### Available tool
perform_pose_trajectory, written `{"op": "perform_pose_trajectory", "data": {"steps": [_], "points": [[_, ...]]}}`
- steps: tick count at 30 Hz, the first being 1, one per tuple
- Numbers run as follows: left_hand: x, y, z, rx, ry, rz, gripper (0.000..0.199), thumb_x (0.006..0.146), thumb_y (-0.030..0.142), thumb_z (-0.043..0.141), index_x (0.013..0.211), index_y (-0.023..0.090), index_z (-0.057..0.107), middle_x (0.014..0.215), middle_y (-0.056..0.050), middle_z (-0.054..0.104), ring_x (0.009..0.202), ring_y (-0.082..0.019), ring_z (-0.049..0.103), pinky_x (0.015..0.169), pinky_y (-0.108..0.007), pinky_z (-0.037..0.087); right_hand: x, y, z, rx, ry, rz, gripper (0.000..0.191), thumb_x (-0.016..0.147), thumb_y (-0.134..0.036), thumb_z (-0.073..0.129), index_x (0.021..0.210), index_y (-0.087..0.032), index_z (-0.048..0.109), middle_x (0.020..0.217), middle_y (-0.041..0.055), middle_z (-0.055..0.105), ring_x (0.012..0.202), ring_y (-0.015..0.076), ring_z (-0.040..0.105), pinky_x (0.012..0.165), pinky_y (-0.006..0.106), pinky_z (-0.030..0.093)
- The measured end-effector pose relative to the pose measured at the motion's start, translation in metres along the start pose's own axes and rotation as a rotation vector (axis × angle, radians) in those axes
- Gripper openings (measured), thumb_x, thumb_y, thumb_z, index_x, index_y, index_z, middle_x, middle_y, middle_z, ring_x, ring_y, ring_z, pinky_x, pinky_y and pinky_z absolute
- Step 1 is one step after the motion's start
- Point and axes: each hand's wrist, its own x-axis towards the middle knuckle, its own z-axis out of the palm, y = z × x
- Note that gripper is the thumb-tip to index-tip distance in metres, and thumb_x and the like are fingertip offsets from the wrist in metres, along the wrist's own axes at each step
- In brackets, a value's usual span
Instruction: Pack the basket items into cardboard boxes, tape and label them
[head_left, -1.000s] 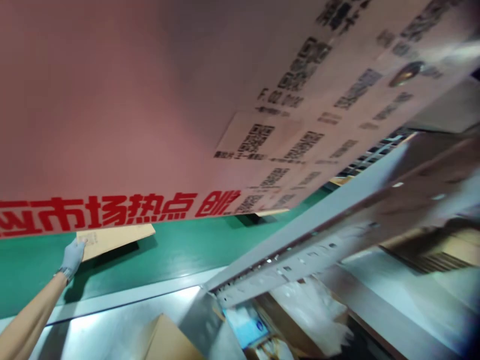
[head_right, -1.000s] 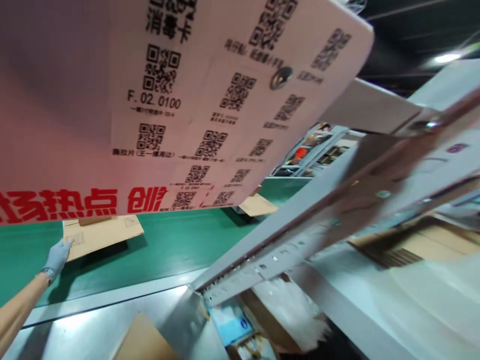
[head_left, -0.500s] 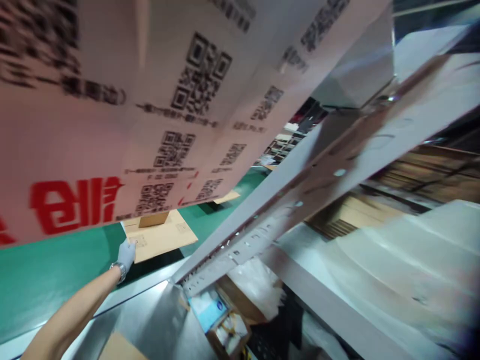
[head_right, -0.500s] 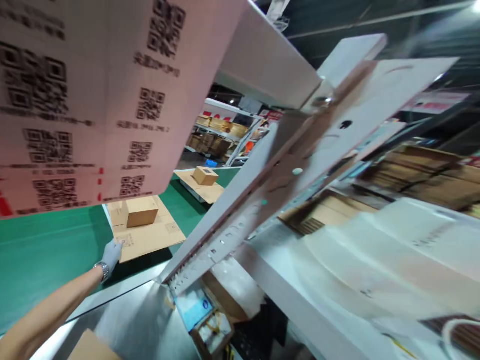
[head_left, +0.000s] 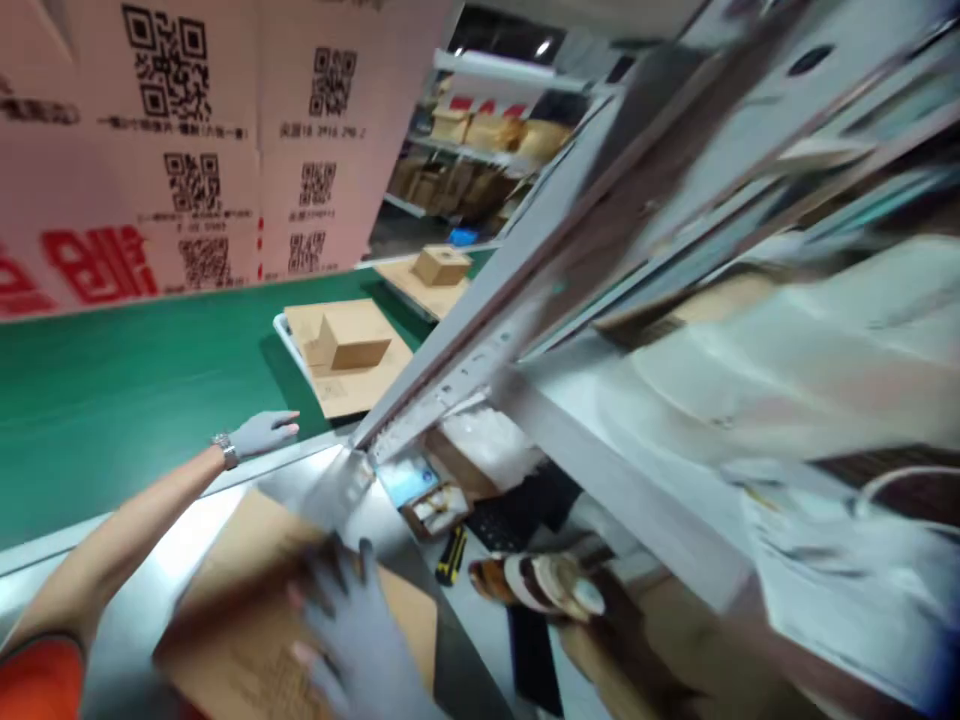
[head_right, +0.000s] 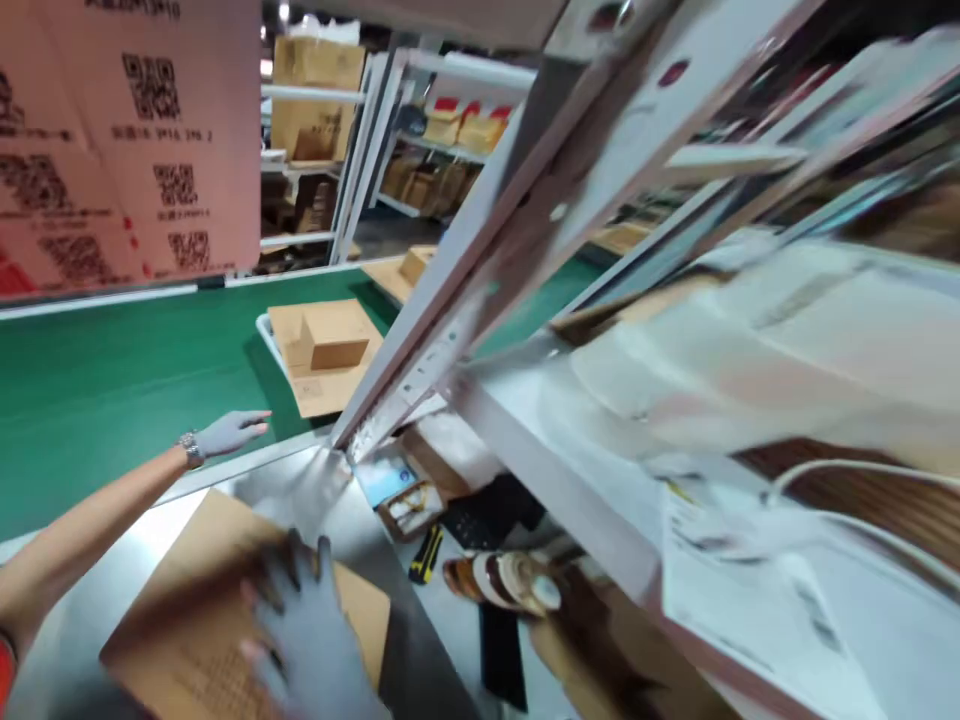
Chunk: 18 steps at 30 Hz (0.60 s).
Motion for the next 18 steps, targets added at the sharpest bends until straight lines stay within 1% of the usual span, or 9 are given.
{"op": "perform_pose_trajectory", "data": {"steps": [1, 3, 5, 8, 10, 13, 14, 15, 18], "points": [[-0.043, 0.006, -0.007, 0.020, -0.024, 0.042, 0.047, 0.104, 0.038, 0.062, 0.141, 0.012, 0.075, 0.158, -0.016, 0.069, 0.150, -0.032, 0.059, 0.133, -0.042, 0.037, 0.003, -0.001, 0.004, 0.043, -0.013, -0.008, 0.062, 0.097, -0.044, 0.069, 0.158, -0.040, 0.066, 0.170, 0.0063, 0.060, 0.162, 0.0453, 0.042, 0.134, 0.081, 0.020], [-0.129, 0.022, -0.006, 0.145, -0.142, 0.265, 0.048, 0.105, 0.048, 0.064, 0.141, 0.019, 0.077, 0.164, -0.012, 0.064, 0.154, -0.033, 0.055, 0.136, -0.041, 0.035, 0.009, -0.006, 0.012, 0.103, -0.022, -0.032, 0.056, 0.100, -0.042, 0.068, 0.156, -0.034, 0.069, 0.171, 0.0098, 0.059, 0.162, 0.0451, 0.040, 0.134, 0.085, 0.014], [-0.203, 0.034, 0.013, 0.357, -0.274, 0.445, 0.070, 0.095, 0.059, 0.077, 0.154, 0.020, 0.069, 0.172, -0.017, 0.054, 0.161, -0.041, 0.047, 0.139, -0.049, 0.030, 0.014, -0.009, 0.016, 0.151, 0.022, -0.078, 0.048, 0.101, -0.034, 0.066, 0.147, -0.030, 0.075, 0.170, 0.0105, 0.059, 0.163, 0.0417, 0.040, 0.135, 0.083, 0.012], [-0.270, 0.034, 0.058, 0.662, -0.319, 0.410, 0.113, 0.080, 0.059, 0.090, 0.172, 0.012, 0.045, 0.181, -0.029, 0.035, 0.167, -0.053, 0.034, 0.139, -0.065, 0.025, 0.010, -0.003, 0.017, 0.327, 0.208, -0.126, 0.034, 0.102, -0.028, 0.059, 0.126, -0.023, 0.083, 0.159, 0.0124, 0.069, 0.154, 0.0342, 0.054, 0.135, 0.070, 0.031], [-0.288, 0.027, 0.082, 0.780, -0.253, 0.317, 0.119, 0.075, 0.048, 0.094, 0.174, 0.008, 0.040, 0.183, -0.032, 0.028, 0.169, -0.054, 0.028, 0.138, -0.070, 0.022, -0.009, 0.009, 0.022, 0.484, 0.458, -0.006, 0.035, 0.104, -0.035, 0.057, 0.124, -0.020, 0.081, 0.146, 0.0157, 0.074, 0.140, 0.0312, 0.066, 0.126, 0.059, 0.048], [-0.291, 0.024, 0.098, 0.842, -0.173, 0.257, 0.113, 0.073, 0.031, 0.092, 0.171, 0.008, 0.042, 0.182, -0.031, 0.030, 0.170, -0.051, 0.027, 0.138, -0.067, 0.023, -0.066, 0.023, 0.051, 0.570, 0.896, 0.466, 0.055, 0.104, -0.050, 0.052, 0.142, -0.013, 0.069, 0.138, 0.0221, 0.073, 0.125, 0.0322, 0.071, 0.114, 0.055, 0.056], [-0.289, 0.026, 0.098, 0.853, -0.164, 0.255, 0.110, 0.072, 0.027, 0.091, 0.170, 0.008, 0.044, 0.182, -0.030, 0.032, 0.170, -0.050, 0.029, 0.138, -0.065, 0.025, -0.088, 0.023, 0.066, 0.543, 0.941, 0.634, 0.063, 0.103, -0.053, 0.049, 0.146, -0.009, 0.065, 0.137, 0.0245, 0.073, 0.122, 0.0338, 0.071, 0.111, 0.056, 0.057], [-0.288, 0.029, 0.098, 0.868, -0.162, 0.253, 0.109, 0.070, 0.024, 0.090, 0.169, 0.008, 0.046, 0.181, -0.030, 0.034, 0.168, -0.050, 0.032, 0.138, -0.063, 0.027, -0.110, 0.019, 0.084, 0.497, 0.900, 0.775, 0.070, 0.101, -0.054, 0.048, 0.147, -0.004, 0.062, 0.133, 0.0270, 0.073, 0.120, 0.0361, 0.072, 0.109, 0.056, 0.057], [-0.286, 0.040, 0.096, 0.918, -0.169, 0.231, 0.110, 0.065, 0.019, 0.092, 0.165, 0.004, 0.048, 0.178, -0.033, 0.037, 0.164, -0.051, 0.039, 0.136, -0.059, 0.033, -0.159, -0.004, 0.139, 0.352, 0.334, 0.948, 0.086, 0.092, -0.049, 0.059, 0.161, 0.001, 0.050, 0.134, 0.0302, 0.071, 0.114, 0.0410, 0.075, 0.098, 0.054, 0.059]]}}
